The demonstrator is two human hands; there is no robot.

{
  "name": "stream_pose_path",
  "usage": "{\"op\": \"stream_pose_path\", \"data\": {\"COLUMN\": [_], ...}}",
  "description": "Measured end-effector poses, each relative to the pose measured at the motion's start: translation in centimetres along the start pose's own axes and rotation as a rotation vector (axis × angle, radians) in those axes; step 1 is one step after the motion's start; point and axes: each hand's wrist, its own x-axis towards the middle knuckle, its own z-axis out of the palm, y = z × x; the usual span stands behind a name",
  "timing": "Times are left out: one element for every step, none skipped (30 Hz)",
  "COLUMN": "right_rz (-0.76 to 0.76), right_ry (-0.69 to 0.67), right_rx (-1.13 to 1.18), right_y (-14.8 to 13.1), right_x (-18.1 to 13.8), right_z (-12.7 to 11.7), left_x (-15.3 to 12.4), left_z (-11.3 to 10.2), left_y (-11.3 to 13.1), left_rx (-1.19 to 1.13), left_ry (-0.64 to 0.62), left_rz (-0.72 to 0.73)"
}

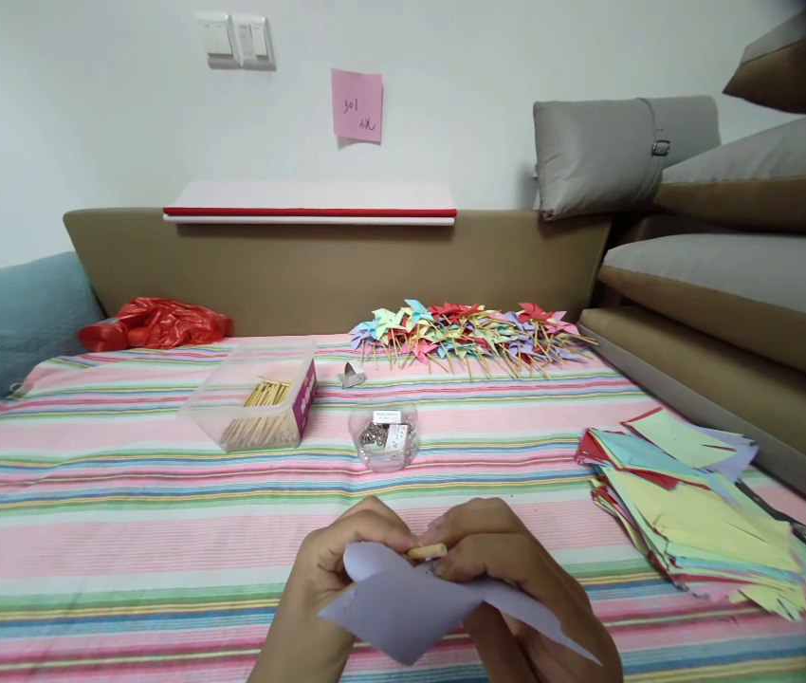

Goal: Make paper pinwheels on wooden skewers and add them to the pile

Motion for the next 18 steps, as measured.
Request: {"op": "stream_pose_path", "data": {"right_rz": [0.011,0.027,0.044,0.064,0.088,0.115,0.147,0.183,0.219,0.255,0.284,0.307,0.323,0.334,0.34,0.346,0.353,0.364], "right_ry": [0.024,0.055,0.081,0.103,0.117,0.13,0.146,0.163,0.182,0.203,0.226,0.249,0.269,0.284,0.296,0.306,0.314,0.323], "right_rx": [0.022,0.049,0.077,0.106,0.131,0.149,0.163,0.174,0.184,0.192,0.202,0.212,0.221,0.227,0.229,0.229,0.228,0.225], "right_y": [0.0,0.1,0.2,0.2,0.3,0.3,0.4,0.4,0.5,0.5,0.6,0.6,0.6,0.6,0.6,0.6,0.6,0.6], "right_x": [0.0,0.1,0.1,0.1,0.0,0.0,-0.1,-0.2,-0.3,-0.4,-0.5,-0.6,-0.6,-0.7,-0.7,-0.7,-0.6,-0.6], "right_z": [0.1,0.2,0.4,0.6,0.8,1.0,1.2,1.3,1.5,1.6,1.8,2.0,2.1,2.3,2.4,2.5,2.6,2.6], "left_x": [0.0,0.1,0.2,0.2,0.3,0.3,0.3,0.3,0.3,0.2,0.2,0.2,0.1,0.1,0.0,0.0,0.0,0.0], "left_z": [0.1,0.2,0.3,0.4,0.5,0.6,0.6,0.6,0.6,0.6,0.6,0.6,0.6,0.6,0.6,0.7,0.7,0.7], "left_y": [0.3,0.6,1.0,1.2,1.4,1.6,1.6,1.5,1.4,1.3,1.2,1.2,1.1,1.1,1.0,1.0,0.9,0.9], "left_rx": [0.003,0.007,0.012,0.023,0.034,0.042,0.04,0.032,0.022,0.01,-0.001,-0.006,-0.009,-0.008,-0.003,0.006,0.019,0.034], "left_ry": [0.002,0.001,0.005,0.007,0.006,-0.004,-0.012,-0.016,-0.022,-0.026,-0.024,-0.023,-0.023,-0.025,-0.023,-0.023,-0.026,-0.029], "left_rz": [-0.011,-0.024,-0.041,-0.055,-0.061,-0.06,-0.052,-0.045,-0.045,-0.053,-0.067,-0.082,-0.094,-0.102,-0.11,-0.116,-0.121,-0.125]}}
